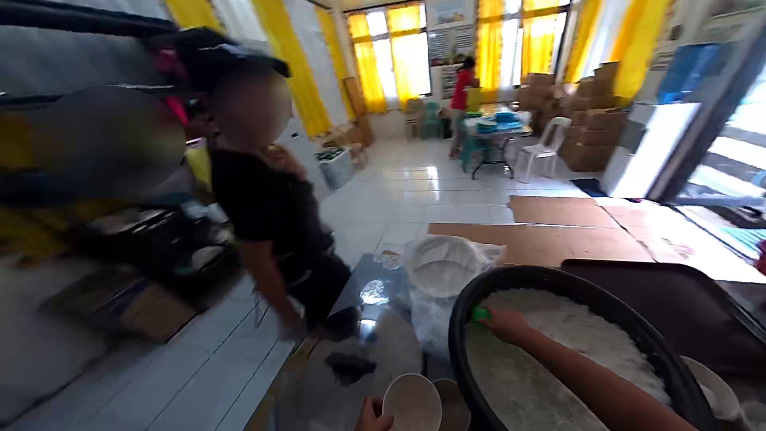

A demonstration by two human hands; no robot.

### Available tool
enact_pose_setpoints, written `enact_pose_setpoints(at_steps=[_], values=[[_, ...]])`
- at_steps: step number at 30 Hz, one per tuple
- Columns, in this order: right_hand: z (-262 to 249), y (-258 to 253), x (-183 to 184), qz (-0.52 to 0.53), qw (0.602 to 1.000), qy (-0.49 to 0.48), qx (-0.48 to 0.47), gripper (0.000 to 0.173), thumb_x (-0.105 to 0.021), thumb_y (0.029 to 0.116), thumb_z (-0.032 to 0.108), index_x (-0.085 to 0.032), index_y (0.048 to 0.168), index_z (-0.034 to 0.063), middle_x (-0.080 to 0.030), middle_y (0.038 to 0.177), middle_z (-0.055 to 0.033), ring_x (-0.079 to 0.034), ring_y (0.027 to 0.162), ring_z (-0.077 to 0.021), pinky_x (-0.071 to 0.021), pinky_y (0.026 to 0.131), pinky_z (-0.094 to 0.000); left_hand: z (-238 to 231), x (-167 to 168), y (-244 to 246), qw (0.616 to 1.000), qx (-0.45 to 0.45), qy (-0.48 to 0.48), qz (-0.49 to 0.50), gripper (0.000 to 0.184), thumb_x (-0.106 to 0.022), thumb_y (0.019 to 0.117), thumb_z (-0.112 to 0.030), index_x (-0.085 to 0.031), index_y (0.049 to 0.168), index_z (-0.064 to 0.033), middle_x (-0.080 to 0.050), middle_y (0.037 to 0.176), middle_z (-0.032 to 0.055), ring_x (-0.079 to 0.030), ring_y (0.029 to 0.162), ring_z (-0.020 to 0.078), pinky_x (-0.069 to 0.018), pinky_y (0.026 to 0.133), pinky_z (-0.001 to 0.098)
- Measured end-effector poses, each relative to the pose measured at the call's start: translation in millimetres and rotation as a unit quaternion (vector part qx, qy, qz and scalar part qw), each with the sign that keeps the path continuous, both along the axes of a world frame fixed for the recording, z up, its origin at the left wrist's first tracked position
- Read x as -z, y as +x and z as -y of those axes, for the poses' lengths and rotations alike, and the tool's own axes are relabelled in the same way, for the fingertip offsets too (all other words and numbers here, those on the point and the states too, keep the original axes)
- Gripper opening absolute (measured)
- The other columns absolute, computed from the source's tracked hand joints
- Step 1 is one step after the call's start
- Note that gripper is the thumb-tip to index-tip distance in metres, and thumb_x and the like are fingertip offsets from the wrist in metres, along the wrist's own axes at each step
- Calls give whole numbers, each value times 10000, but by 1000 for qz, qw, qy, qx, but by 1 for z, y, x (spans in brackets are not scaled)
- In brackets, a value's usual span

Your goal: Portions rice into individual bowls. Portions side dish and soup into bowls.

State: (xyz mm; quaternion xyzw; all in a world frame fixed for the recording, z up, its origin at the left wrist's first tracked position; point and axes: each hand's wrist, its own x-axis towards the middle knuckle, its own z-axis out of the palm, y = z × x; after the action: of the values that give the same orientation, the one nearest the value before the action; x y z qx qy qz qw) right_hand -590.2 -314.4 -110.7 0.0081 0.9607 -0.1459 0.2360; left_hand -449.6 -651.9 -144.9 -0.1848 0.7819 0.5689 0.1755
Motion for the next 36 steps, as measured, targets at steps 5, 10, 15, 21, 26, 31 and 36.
enact_pose_setpoints(at_steps=[5,10,15,21,26,31,36], values=[[1,-7,0,32,996,-52,66,686,-370,1104,488,-306,1565,-16,-541,1428,-314,-548,1323,-462,-417,1097,-618,35,-3,41,984,-93,141,51,469,-440,955,-20,-340,1411,33,-585,1091,216,-634,836,266,-551,712,426],[-7,-20,2,-6,989,-76,126,695,-381,1095,513,-379,1527,-30,-552,1415,-316,-549,1322,-460,-415,1100,-611,54,-8,67,958,-112,263,35,388,-416,958,-32,-374,1343,-25,-633,1046,123,-686,831,193,-596,715,361],[7,-10,15,-21,989,-43,139,701,-328,1103,518,-415,1484,-64,-567,1388,-321,-557,1321,-446,-428,1087,-604,70,-17,67,956,-111,270,9,377,-474,966,-30,-371,1328,-17,-638,1051,133,-700,838,216,-608,715,384],[10,-1,15,-12,991,-54,119,699,-338,1101,523,-455,1445,-75,-575,1367,-326,-558,1306,-459,-419,1084,-614,92,-30,64,955,-85,285,-12,487,-452,954,-42,-319,1422,-31,-649,1143,142,-711,883,216,-610,732,375],[32,42,7,3,999,2,39,651,-373,1090,534,-492,1460,12,-622,1304,-309,-592,1249,-480,-444,1033,-655,106,-27,56,953,-57,297,-14,458,-452,950,-37,-352,1396,-26,-649,1124,134,-707,889,220,-610,733,389],[32,93,18,33,999,28,-17,616,-394,1085,528,-459,1514,91,-661,1251,-283,-634,1188,-470,-473,1005,-645,109,-36,40,947,-43,318,-14,491,-462,952,-37,-341,1427,-36,-650,1137,152,-713,897,238,-617,743,392],[3,127,8,108,992,12,-66,626,-417,1079,537,-541,1437,39,-664,1212,-308,-632,1176,-476,-455,1019,-655,101,-45,32,939,-44,342,-8,444,-436,962,-7,-349,1396,-45,-665,1096,136,-717,889,223,-616,755,377]])
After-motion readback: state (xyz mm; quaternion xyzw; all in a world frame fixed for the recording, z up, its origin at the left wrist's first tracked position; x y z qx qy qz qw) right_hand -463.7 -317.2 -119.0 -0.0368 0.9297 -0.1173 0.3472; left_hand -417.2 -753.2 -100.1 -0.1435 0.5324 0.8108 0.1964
